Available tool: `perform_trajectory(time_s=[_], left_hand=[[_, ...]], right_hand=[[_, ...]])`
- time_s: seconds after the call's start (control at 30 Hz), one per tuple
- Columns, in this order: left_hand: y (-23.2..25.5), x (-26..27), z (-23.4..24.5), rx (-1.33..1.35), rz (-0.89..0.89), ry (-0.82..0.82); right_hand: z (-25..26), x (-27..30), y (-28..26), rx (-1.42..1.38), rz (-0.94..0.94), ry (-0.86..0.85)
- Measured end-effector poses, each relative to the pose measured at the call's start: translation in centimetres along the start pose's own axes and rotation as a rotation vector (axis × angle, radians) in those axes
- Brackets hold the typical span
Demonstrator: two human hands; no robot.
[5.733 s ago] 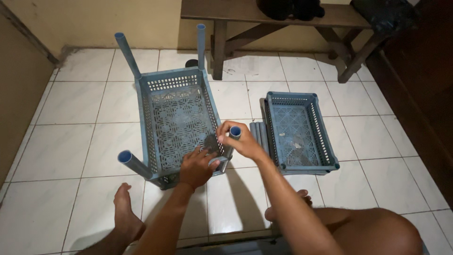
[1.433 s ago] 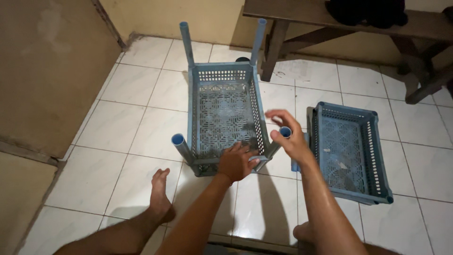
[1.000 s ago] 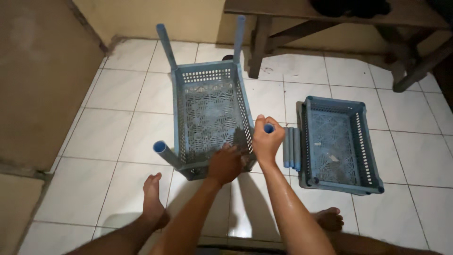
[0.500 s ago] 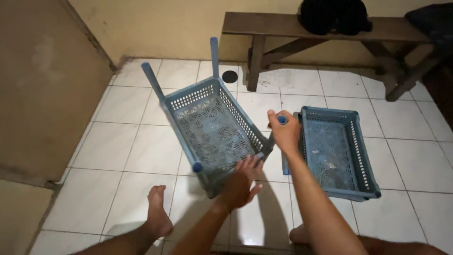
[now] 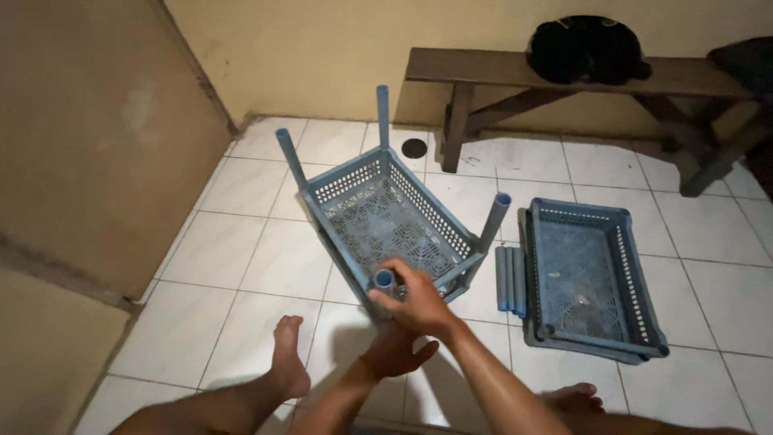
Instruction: The person assembles a two-tier plastic basket stand by inserting blue cylindrical legs into the corners of two light-blue plastic baskets. They first attach legs to the bottom basket, then place the second basket on top and insert additional legs to complete the structure.
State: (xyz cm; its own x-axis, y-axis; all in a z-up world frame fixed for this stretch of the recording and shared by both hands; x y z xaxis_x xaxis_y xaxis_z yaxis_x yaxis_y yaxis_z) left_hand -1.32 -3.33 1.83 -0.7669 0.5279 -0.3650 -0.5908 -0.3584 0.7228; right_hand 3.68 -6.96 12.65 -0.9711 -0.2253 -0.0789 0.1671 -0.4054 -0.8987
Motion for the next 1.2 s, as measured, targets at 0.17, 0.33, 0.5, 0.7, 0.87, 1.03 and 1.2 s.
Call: perform_trajectory(time_s=[0.17, 0.33, 0.5, 0.7, 0.87, 1.03, 1.2], left_hand=[[-2.9, 0.9, 5.8, -0.23, -0.102, 0.209], [-8.6, 1.6, 15.6, -0.105, 0.397, 0.703], [-9.4, 1.9, 23.2, -0.346, 0.422, 1.147], [-10.9, -1.4, 25.4, -0.154, 0.247, 1.042], [-10.5, -2.2, 24.1, -0.158, 0.38, 0.897], [-9.4, -1.5, 23.8, -0.217, 0.36, 0.874], [-9.6, -1.1, 22.9, -0.292, 0.357, 0.877]], right_hand=[[4.0, 0.7, 1.6, 0.128, 0.047, 0.017], [12.3, 2.0, 4.9, 0.227, 0.063, 0.275], [19.3, 3.3, 7.4, 0.255, -0.052, 0.585], [22.6, 3.4, 9.6, 0.199, 0.126, 0.748], [25.6, 5.6, 21.3, -0.092, 0.016, 0.986], [26.0, 16.6, 39.7, -0.084, -0.81, 1.398], [20.9, 24.4, 46.4, -0.107, -1.317, 1.436]])
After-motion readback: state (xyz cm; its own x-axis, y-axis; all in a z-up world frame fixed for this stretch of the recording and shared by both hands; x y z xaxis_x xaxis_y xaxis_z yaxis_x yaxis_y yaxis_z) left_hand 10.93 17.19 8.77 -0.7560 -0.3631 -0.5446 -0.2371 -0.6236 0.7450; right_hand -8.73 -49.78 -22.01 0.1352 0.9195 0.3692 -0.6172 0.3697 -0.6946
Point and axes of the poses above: each hand's wrist, its own x-axis away from the middle knuckle, its own z-axis out of the back of the hand, y = z × x, the point moved 9 cm from there along -x, towards the middle knuckle, and after that the axes turned 7 degrees about y, right-handed, at the moved point
